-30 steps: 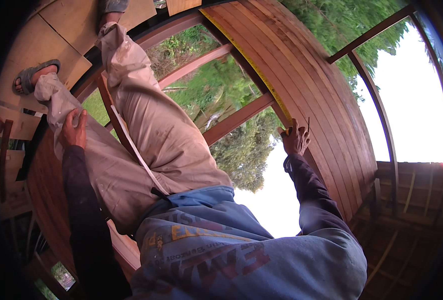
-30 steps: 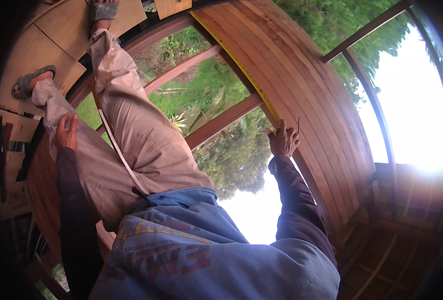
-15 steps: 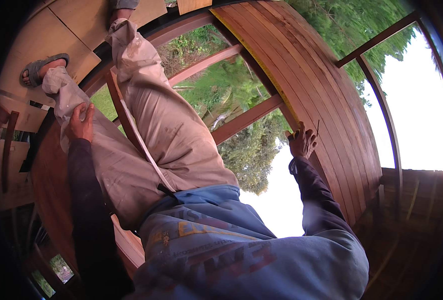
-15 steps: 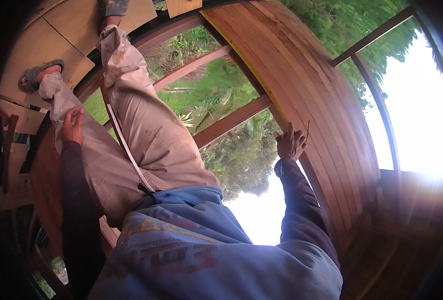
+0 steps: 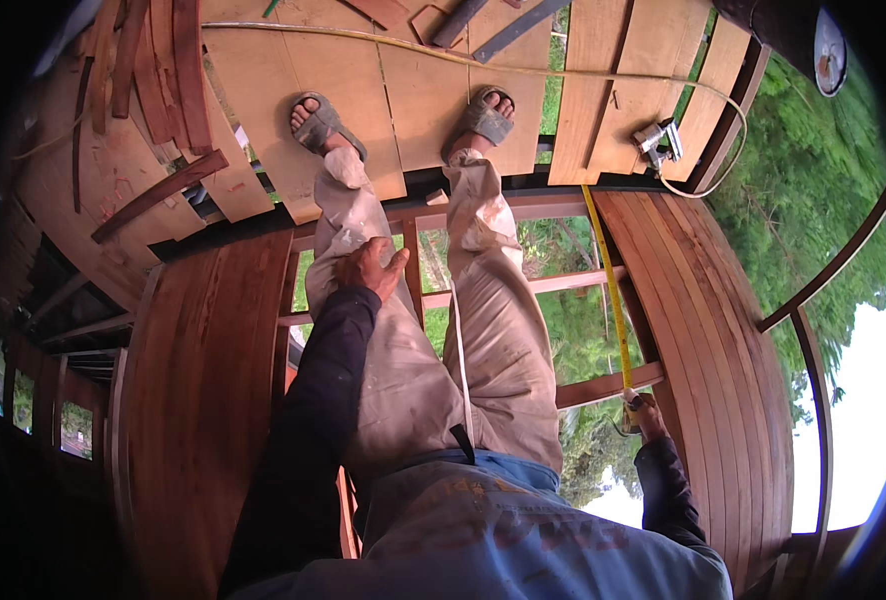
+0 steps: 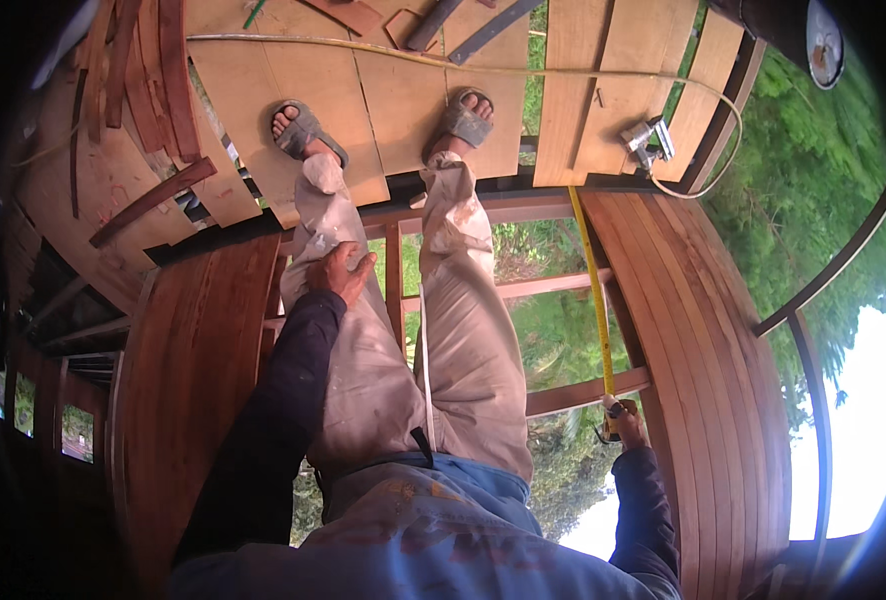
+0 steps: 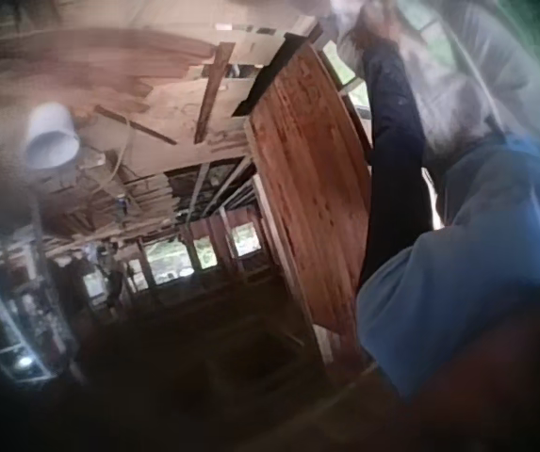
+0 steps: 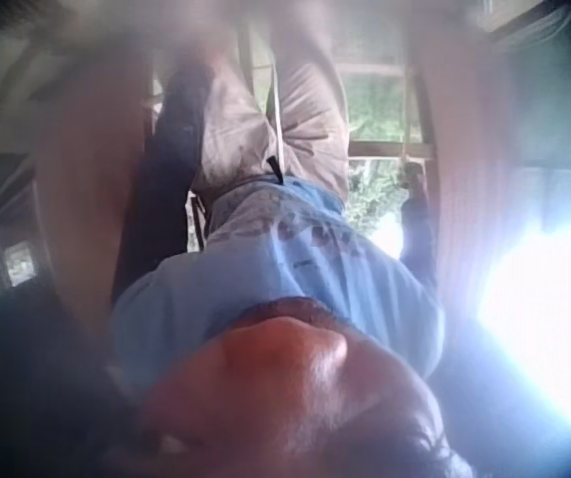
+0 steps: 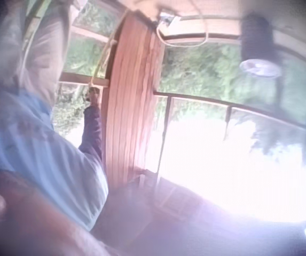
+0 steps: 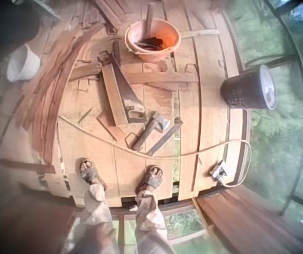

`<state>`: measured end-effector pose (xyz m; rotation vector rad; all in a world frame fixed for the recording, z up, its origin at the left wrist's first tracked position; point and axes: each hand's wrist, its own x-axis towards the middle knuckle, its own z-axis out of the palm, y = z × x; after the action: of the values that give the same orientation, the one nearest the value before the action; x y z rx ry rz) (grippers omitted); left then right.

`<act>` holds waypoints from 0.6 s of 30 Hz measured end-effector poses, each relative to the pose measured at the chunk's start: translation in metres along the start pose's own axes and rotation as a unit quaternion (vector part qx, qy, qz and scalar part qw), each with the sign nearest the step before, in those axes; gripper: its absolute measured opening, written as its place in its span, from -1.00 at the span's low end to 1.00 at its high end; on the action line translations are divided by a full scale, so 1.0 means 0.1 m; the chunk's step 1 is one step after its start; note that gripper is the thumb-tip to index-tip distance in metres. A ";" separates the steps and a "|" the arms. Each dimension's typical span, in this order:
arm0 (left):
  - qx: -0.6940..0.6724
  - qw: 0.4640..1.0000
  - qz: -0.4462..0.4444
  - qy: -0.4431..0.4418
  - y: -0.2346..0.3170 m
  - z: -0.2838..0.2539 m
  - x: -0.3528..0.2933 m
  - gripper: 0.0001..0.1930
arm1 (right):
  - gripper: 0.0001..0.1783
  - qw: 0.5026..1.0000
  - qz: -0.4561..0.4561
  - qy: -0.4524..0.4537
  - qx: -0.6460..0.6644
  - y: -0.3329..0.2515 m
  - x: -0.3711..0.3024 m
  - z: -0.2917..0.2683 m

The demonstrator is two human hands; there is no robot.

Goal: The person hammers nails into wooden planks to assemble a wooden structure. They measure and mark planks with a tape measure and pencil, then hammer nails to secure the pieces together.

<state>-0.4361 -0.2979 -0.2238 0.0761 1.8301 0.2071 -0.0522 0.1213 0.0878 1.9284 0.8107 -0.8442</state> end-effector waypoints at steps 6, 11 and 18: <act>-0.033 0.999 0.023 0.004 -0.05 -0.35 0.01 -0.42 | -0.59 0.990 -0.028 0.028 0.137 -0.08 -0.01 0.70; -0.215 0.976 -0.021 -0.021 -0.59 -0.59 0.12 -0.46 | -0.57 0.997 -0.016 0.058 0.045 -0.17 -0.10 1.09; -0.345 0.938 0.041 -0.006 -1.34 -0.58 0.27 -0.53 | -0.36 0.990 -0.034 0.133 -0.028 -0.40 -0.48 1.27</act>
<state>-0.4910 -0.4315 -0.2588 -0.3394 1.6498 0.8912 -0.1414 0.0166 0.0570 1.9981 1.0523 -0.6027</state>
